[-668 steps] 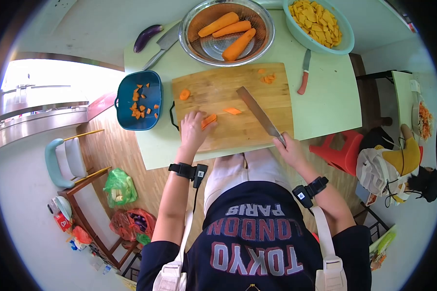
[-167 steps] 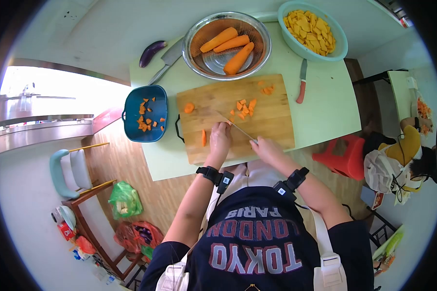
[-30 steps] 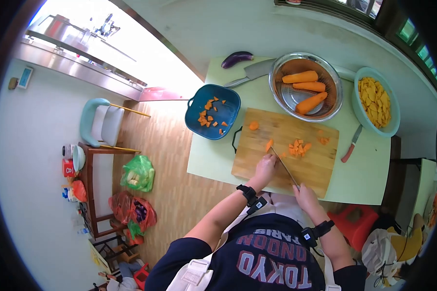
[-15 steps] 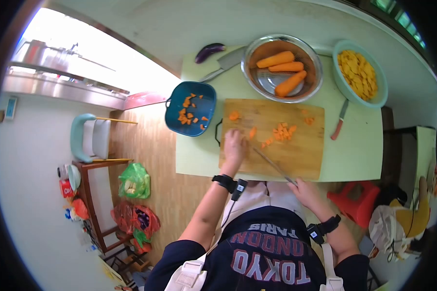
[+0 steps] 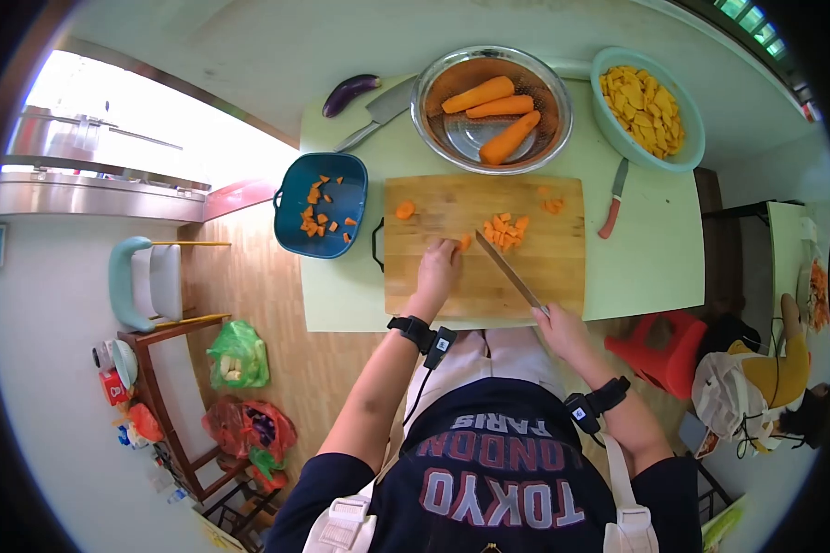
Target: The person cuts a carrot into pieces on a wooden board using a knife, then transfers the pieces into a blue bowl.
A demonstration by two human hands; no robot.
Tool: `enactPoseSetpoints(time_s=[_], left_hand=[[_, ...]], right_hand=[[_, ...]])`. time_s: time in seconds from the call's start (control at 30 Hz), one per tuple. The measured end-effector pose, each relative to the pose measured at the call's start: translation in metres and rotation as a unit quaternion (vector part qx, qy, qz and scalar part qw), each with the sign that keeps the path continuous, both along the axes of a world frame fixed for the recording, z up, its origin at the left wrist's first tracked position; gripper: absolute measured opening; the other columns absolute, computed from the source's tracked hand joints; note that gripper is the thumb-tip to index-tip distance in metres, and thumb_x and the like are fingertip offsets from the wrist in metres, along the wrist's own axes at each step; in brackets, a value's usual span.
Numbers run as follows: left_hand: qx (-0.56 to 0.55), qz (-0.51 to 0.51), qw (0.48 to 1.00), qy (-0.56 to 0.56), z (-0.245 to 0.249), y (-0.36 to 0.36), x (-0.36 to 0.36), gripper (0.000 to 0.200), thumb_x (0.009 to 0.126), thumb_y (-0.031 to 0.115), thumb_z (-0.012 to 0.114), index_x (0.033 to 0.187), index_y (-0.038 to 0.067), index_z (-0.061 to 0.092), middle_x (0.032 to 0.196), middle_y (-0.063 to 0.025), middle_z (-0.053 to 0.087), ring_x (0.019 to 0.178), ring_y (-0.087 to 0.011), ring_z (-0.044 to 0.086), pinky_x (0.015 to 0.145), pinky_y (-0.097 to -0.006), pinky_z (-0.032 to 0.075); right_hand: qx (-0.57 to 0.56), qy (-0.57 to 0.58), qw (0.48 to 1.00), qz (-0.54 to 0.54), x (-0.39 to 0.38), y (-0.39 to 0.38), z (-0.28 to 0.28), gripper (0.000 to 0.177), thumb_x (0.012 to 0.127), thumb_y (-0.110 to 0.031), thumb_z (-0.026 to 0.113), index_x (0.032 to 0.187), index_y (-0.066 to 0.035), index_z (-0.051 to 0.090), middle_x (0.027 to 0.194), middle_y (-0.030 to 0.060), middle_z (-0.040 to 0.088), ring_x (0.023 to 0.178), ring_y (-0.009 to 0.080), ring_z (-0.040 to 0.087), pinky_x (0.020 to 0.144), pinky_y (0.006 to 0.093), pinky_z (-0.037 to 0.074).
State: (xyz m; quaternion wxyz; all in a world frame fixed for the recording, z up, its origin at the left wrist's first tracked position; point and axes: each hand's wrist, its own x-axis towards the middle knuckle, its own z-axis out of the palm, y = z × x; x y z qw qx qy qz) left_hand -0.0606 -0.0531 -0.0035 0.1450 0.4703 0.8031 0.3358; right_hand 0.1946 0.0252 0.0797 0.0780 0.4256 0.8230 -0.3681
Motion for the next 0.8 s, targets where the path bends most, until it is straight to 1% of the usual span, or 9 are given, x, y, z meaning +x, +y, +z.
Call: enactPoseSetpoints(time_s=[0.03,0.07,0.13,0.17,0.23,0.33,0.6,0.67,0.8], left_hand=[[0.000,-0.001,1.000,-0.016,0.000,-0.001,0.005,0.017,0.078,0.004,0.060,0.094,0.003,0.057,0.091,-0.0154,0.057,0.072,-0.0299,0.061,0.064,-0.0369,0.049],[0.000,-0.004,1.000,-0.019,-0.001,-0.001,0.011,0.017,0.078,0.004,0.060,0.094,0.003,0.057,0.091,-0.0154,0.057,0.072,-0.0299,0.061,0.064,-0.0369,0.049],[0.031,0.071,0.997,-0.033,0.004,0.000,0.021,0.013,0.078,0.005,0.060,0.090,0.002,0.057,0.089,-0.0158,0.057,0.069,-0.0280,0.062,0.060,-0.0360,0.049],[0.030,0.068,0.997,-0.036,0.006,0.001,0.024,0.013,0.078,0.005,0.060,0.090,0.002,0.057,0.089,-0.0158,0.057,0.069,-0.0280,0.062,0.060,-0.0360,0.049],[0.006,0.062,0.997,-0.047,0.013,0.003,0.026,0.010,0.079,0.006,0.057,0.088,0.003,0.056,0.091,-0.0167,0.056,0.078,-0.0362,0.056,0.064,-0.0423,0.047],[0.024,0.034,0.999,-0.010,0.014,0.006,0.024,0.009,0.079,0.005,0.057,0.087,0.003,0.056,0.090,-0.0162,0.057,0.078,-0.0365,0.056,0.064,-0.0421,0.047],[0.025,0.046,0.999,-0.012,0.014,0.006,0.025,0.006,0.078,0.003,0.055,0.083,0.001,0.057,0.085,-0.0173,0.058,0.078,-0.0370,0.057,0.065,-0.0422,0.048],[0.014,0.047,0.999,-0.021,0.012,0.005,0.025,0.006,0.077,0.003,0.055,0.083,0.001,0.057,0.085,-0.0177,0.058,0.077,-0.0370,0.057,0.065,-0.0423,0.048],[0.016,0.044,0.999,-0.003,0.011,0.005,0.024,0.007,0.077,0.003,0.055,0.084,0.000,0.058,0.085,-0.0182,0.058,0.077,-0.0372,0.057,0.065,-0.0425,0.048]], right_hand=[[0.005,-0.009,1.000,0.015,-0.003,-0.001,0.003,0.041,0.091,-0.038,0.045,0.080,0.001,0.052,0.067,0.0231,0.059,0.064,0.0416,0.058,0.058,0.0505,0.045],[0.010,-0.018,0.999,0.029,-0.007,-0.003,0.007,0.040,0.091,-0.038,0.045,0.081,0.001,0.052,0.066,0.0230,0.059,0.064,0.0417,0.058,0.058,0.0505,0.045],[0.018,-0.024,0.999,0.030,-0.015,-0.010,0.013,0.040,0.091,-0.037,0.045,0.081,0.001,0.052,0.066,0.0226,0.060,0.063,0.0415,0.059,0.057,0.0505,0.045],[0.026,-0.027,0.999,0.033,-0.020,-0.013,0.015,0.040,0.091,-0.037,0.045,0.082,0.001,0.052,0.066,0.0222,0.060,0.063,0.0413,0.059,0.057,0.0506,0.046],[0.026,-0.040,0.998,0.032,-0.029,-0.017,0.014,0.039,0.091,-0.037,0.045,0.083,0.001,0.051,0.066,0.0222,0.060,0.063,0.0411,0.060,0.056,0.0501,0.047],[0.008,-0.062,0.997,0.037,-0.038,-0.019,0.021,0.039,0.091,-0.036,0.044,0.086,0.002,0.050,0.066,0.0229,0.060,0.063,0.0415,0.060,0.057,0.0501,0.047],[-0.005,-0.076,0.996,0.044,-0.043,-0.016,0.036,0.038,0.092,-0.035,0.044,0.088,0.002,0.049,0.066,0.0238,0.060,0.063,0.0424,0.059,0.057,0.0504,0.047],[-0.002,-0.076,0.996,0.053,-0.042,-0.017,0.037,0.037,0.091,-0.034,0.046,0.088,0.003,0.051,0.066,0.0225,0.061,0.063,0.0401,0.061,0.056,0.0471,0.049],[-0.013,-0.082,0.995,0.053,-0.042,-0.020,0.029,0.038,0.091,-0.034,0.046,0.087,0.003,0.052,0.068,0.0231,0.061,0.063,0.0410,0.061,0.056,0.0467,0.049]])
